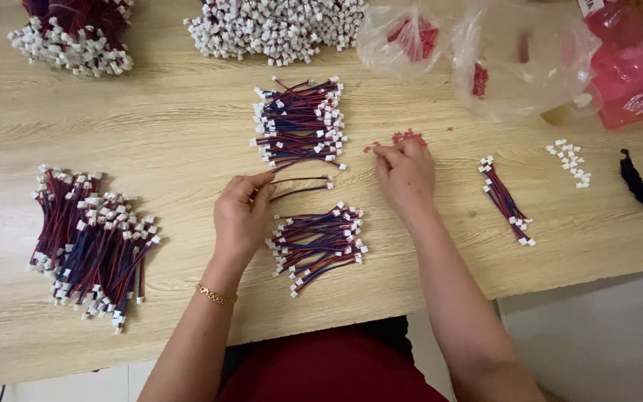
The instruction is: Sorting and stacking small electronic wire harnesses on a table
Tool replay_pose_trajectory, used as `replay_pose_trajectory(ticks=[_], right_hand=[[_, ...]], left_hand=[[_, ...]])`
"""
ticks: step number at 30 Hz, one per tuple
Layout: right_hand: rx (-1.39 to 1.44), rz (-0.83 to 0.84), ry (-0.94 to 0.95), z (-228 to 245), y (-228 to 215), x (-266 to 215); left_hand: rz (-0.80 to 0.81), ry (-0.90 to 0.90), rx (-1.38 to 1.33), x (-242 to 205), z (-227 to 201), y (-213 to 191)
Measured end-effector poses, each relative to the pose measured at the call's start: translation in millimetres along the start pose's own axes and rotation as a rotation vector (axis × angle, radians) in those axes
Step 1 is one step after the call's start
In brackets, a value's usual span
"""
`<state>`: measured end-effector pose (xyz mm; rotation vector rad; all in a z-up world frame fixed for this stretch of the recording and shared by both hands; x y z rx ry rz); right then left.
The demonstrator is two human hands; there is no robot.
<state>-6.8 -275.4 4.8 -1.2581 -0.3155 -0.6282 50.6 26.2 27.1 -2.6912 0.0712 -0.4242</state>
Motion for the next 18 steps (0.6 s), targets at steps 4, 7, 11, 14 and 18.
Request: replay_pose_trajectory(ticks=[4,7,11,14,18], right_hand=[[-0.015,-0.038,-0.091,8.8,4.0,3.9],[-0.078,-0.035,-0.151,7.1,12.5,-0.3],[0.015,-0.044,-0.086,10.2,-0.6,-1.3],[0.081,0.015,-0.011,6.8,-1.3,-1.4],[0.109,0.225,0.038,10.6,3.6,-3.4]], left_hand=[[-0.022,-0.022,-0.042,2.0,-6.7,-7.3],[-0.035,-0.103,-0.157,-1.5,-5.5,-10.6],[-0.055,-0.198,-0.309,-7.9,2.0,-10.6],[-0.06,-0.233,-0.39,-12.4,9.8,-5.5],[-0.04,-0.272,-0.446,-13.5,1.5,-5.4]])
Point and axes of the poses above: each hand's wrist, its own x-axis towards the middle knuckle, its own y-axis out of the palm, z = x × y, the point moved 7 cm from there along x, towards the middle knuckle, and after that the axes turned 7 degrees about -z, right-handed, at the moved point
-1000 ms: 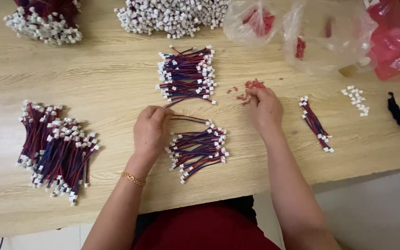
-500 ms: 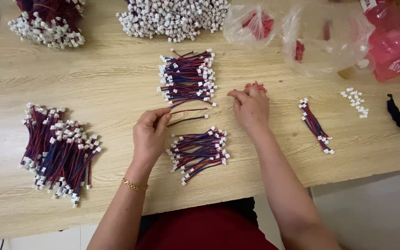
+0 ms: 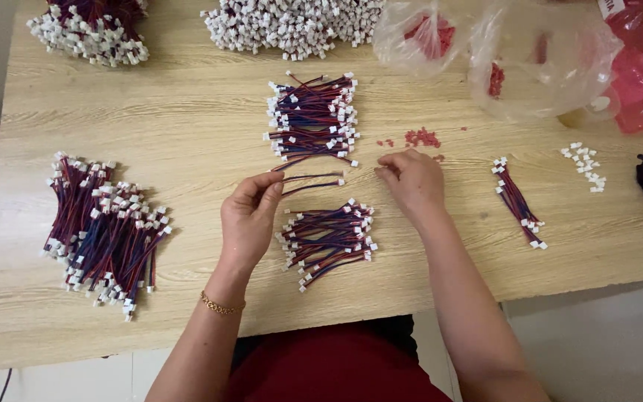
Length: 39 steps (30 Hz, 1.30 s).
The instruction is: Sorting and stacking small electronic wire harnesses on a table
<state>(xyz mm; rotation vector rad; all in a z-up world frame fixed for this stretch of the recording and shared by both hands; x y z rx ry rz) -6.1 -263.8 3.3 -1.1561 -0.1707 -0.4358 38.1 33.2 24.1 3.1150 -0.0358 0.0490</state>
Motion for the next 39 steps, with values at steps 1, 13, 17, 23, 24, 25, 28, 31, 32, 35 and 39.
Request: replay_pose_trajectory(ticks=[1,13,17,23,24,25,28,31,32,35,39], right_hand=[[0.001,0.0,-0.001,2.6,0.0,1.3],[-0.284,0.033,-0.146,29.5,8.2,9.4],[0.271,-0.071,-0.02,78.6,-41.7,1.8],[0.939,0.037,0.175,124.8,-37.9,-16.3],[1.056,0.078,0.231,123.3,-22.1,-21.7],[1.057,0.081,0.23,128.5,-21.0,-23.4],[1.093,0.126,0.262,141.1,-14.0,-28.7],[1.087,0.164,0.275,146.2,-12.1,-30.7],[1.036,0.164,0.26,147.6,-15.8,-29.5],[0.876,0.128,0.158,154.9,-36.2,-21.9],[0.596,-0.042,-0.12,174.2,-67.8,-17.4]], left_hand=[[-0.001,0.001,0.001,-2.3,-3.1,1.7],[-0.004,-0.086,-0.096,-11.9,26.5,8.5],[-0.011,-0.095,-0.111,-15.1,13.6,8.7],[0.011,-0.171,-0.157,-18.7,17.3,16.3],[0.014,-0.195,-0.181,-20.0,20.3,17.2],[0.011,-0.195,-0.181,-21.1,19.0,17.1],[0.016,-0.219,-0.228,-23.5,17.7,17.4],[0.032,-0.236,-0.234,-23.7,20.8,18.2],[0.033,-0.227,-0.246,-23.0,20.9,18.1],[0.037,-0.204,-0.272,-22.6,25.1,18.2],[0.034,-0.199,-0.341,-25.9,20.2,19.4]])
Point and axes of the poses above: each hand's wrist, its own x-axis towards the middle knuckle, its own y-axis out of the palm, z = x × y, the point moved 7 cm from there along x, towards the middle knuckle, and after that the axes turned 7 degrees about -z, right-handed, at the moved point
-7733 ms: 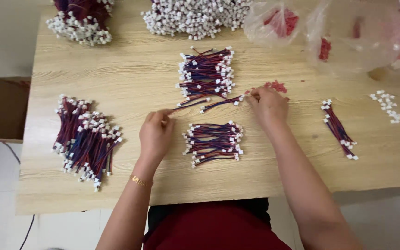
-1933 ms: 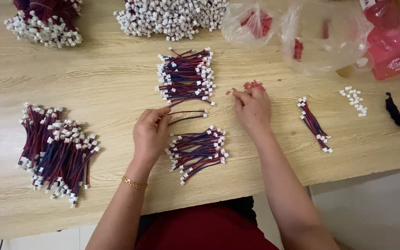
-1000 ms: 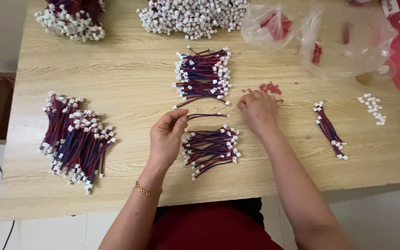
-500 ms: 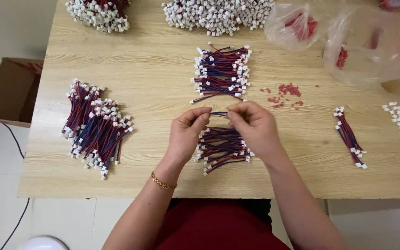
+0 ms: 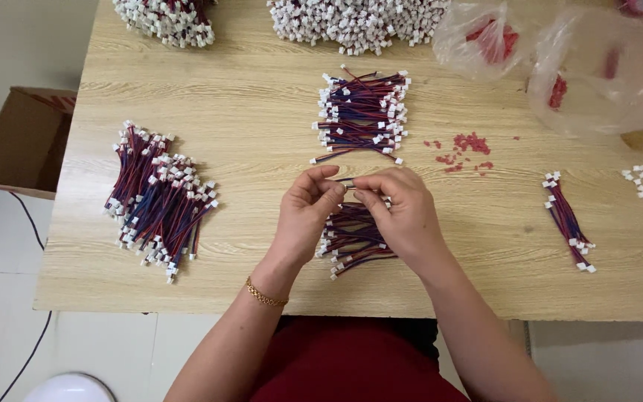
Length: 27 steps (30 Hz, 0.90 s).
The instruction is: Sorting and stacking small electronic wire harnesses on a table
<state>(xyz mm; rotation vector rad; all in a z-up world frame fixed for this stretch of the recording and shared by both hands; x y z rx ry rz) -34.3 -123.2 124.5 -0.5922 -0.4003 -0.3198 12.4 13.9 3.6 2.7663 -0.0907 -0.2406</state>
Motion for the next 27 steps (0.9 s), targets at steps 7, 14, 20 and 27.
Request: replay_pose_trajectory(ticks=[7,14,20,27], right_hand=[[-0.024,-0.015,-0.125,-0.1,5.6,-1.1],[0.175,0.043,0.137,-22.7,11.7,-7.6],[0.21,0.012,0.123,-22.5,12.8,-10.6],[0.269,0.017,0.13,-28.2,16.5,-13.4]], left_hand=[[0.011,-0.056,-0.047,-8.5,-8.1,6.2],[0.085,-0.061,-0.136,-4.3,-1.8,5.8],[0.111,-0.099,-0.163,-6.4,-4.2,6.5],[0.109,-0.146,-0.183,-7.2,4.4,3.7]])
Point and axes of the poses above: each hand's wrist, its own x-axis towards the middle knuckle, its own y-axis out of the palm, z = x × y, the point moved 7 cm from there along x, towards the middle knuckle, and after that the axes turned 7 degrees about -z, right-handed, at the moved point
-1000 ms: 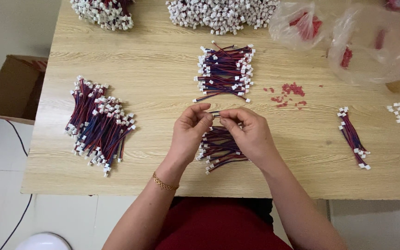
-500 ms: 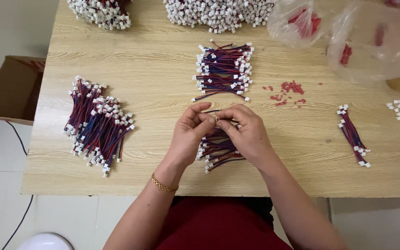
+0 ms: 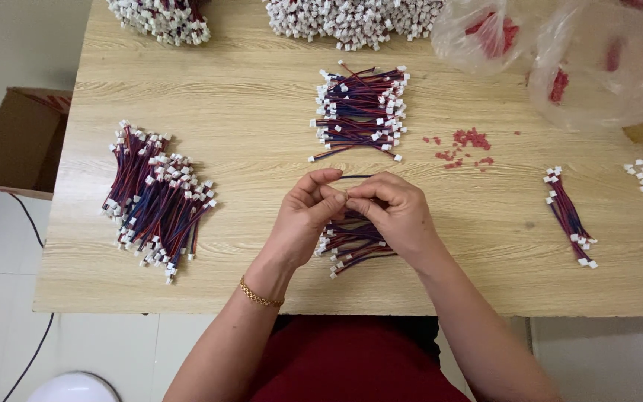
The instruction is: Sorting and stacking small electronic wire harnesses on a table
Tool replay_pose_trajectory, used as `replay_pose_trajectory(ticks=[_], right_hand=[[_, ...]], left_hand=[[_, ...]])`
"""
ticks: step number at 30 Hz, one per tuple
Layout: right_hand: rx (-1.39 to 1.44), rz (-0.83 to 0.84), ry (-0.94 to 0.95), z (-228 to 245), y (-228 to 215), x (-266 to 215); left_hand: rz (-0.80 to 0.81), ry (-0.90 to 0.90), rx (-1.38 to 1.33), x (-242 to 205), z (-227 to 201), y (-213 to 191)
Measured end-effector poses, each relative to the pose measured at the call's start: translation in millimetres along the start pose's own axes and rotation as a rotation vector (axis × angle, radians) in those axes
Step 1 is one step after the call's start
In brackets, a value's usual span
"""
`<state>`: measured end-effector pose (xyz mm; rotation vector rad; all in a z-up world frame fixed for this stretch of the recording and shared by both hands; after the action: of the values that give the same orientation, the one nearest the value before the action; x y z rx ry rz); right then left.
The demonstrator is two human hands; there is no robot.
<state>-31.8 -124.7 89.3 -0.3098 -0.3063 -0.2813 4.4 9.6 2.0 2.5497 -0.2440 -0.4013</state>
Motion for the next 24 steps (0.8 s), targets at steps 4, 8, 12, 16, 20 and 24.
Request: replay_pose_trajectory(ticks=[4,8,12,16,20,24], right_hand=[[0.039,0.065,0.031,-8.2,-0.7,-1.0],[0.071,0.085,0.119,-26.4,1.8,-6.2],[0.045,0.109,0.12,-10.4,0.0,-2.5],[0.017,0.113,0.13,-10.7,3.3,-5.8],[-0.172,0.125,0.2,-27.3,-11.3,1.1],[-0.741,-0.058,0.157,-79.9,-69.5,33.2]], left_hand=[[-0.003,-0.015,-0.05,-1.8,-4.6,0.4],[0.049,0.045,0.1,-7.5,-18.4,6.1],[0.072,0.099,0.3,-14.4,-15.8,6.6],[0.071,0.105,0.33,-10.4,-6.9,-3.6],[0.06,0.137,0.661,-9.5,-17.3,-8.9],[0.018,0.417,1.186,-1.6,-38.8,-19.5]])
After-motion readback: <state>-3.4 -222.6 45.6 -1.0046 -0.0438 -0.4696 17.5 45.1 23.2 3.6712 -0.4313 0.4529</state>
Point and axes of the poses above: each hand's wrist, its own x-axis towards the middle knuckle, its own y-axis out of the palm, z = x × y, the point moved 7 cm from there along x, towards the middle knuckle, and after that the axes turned 7 degrees about -z, right-handed, at the moved point
